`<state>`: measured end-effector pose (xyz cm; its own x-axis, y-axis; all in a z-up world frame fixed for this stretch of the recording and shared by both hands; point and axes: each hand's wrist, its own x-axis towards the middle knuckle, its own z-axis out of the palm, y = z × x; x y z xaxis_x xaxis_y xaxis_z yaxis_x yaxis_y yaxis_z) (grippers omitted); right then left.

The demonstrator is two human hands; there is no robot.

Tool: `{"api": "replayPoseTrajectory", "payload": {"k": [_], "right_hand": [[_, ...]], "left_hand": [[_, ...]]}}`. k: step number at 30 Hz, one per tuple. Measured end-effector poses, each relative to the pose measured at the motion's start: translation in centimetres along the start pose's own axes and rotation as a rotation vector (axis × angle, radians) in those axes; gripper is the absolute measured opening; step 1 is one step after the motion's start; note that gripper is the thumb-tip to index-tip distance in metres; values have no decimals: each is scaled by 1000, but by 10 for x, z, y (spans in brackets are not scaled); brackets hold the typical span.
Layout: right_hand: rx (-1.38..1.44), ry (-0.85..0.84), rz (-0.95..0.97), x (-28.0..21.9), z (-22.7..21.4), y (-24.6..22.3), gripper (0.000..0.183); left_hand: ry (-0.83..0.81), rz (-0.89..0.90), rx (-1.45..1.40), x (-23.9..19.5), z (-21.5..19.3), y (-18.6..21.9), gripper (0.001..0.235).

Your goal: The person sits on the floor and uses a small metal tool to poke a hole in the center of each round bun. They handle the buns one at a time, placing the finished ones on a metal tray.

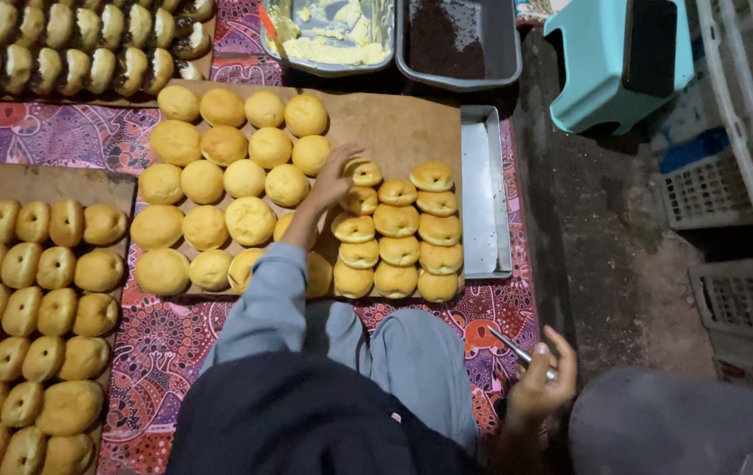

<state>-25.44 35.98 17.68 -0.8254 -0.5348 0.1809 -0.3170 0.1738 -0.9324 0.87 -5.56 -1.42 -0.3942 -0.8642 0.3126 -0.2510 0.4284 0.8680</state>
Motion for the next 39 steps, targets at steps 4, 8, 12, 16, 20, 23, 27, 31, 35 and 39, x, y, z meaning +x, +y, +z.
{"api": "replayPoseTrajectory", "payload": {"k": [4,8,12,16,20,23,27,31,35,39], "right_hand": [[71,-112,136,-15,12,1,24],[178,-297,212,-28,21,16,25],[170,-364,156,-38,20,32,28],[263,-392,183,-34,20,32,29],[260,-433,251,-33,23,26,29],[338,-593,232,-32,31,15,26],[330,-908,98,-58,53,-27,22],[290,-1095,-115,-97,70,-79,22],[380,-1068,-230,-140,96,-137,20],[550,-988,-266,-189,118,-171,16]], "left_hand": [[473,-106,249,-101,-21,54,22],[418,-484,784,-200,-28,100,39],[418,-342,1030,-223,-10,103,81],[242,-444,720,-214,12,86,76],[446,-363,414,-221,12,88,63],[750,-436,-45,-223,-3,114,73],[740,-524,-1180,-254,-46,177,57],[744,-229,-1353,-276,-89,235,50],[764,-124,-1374,-299,-130,275,48],[743,-71,-1402,-325,-157,293,52]]}}
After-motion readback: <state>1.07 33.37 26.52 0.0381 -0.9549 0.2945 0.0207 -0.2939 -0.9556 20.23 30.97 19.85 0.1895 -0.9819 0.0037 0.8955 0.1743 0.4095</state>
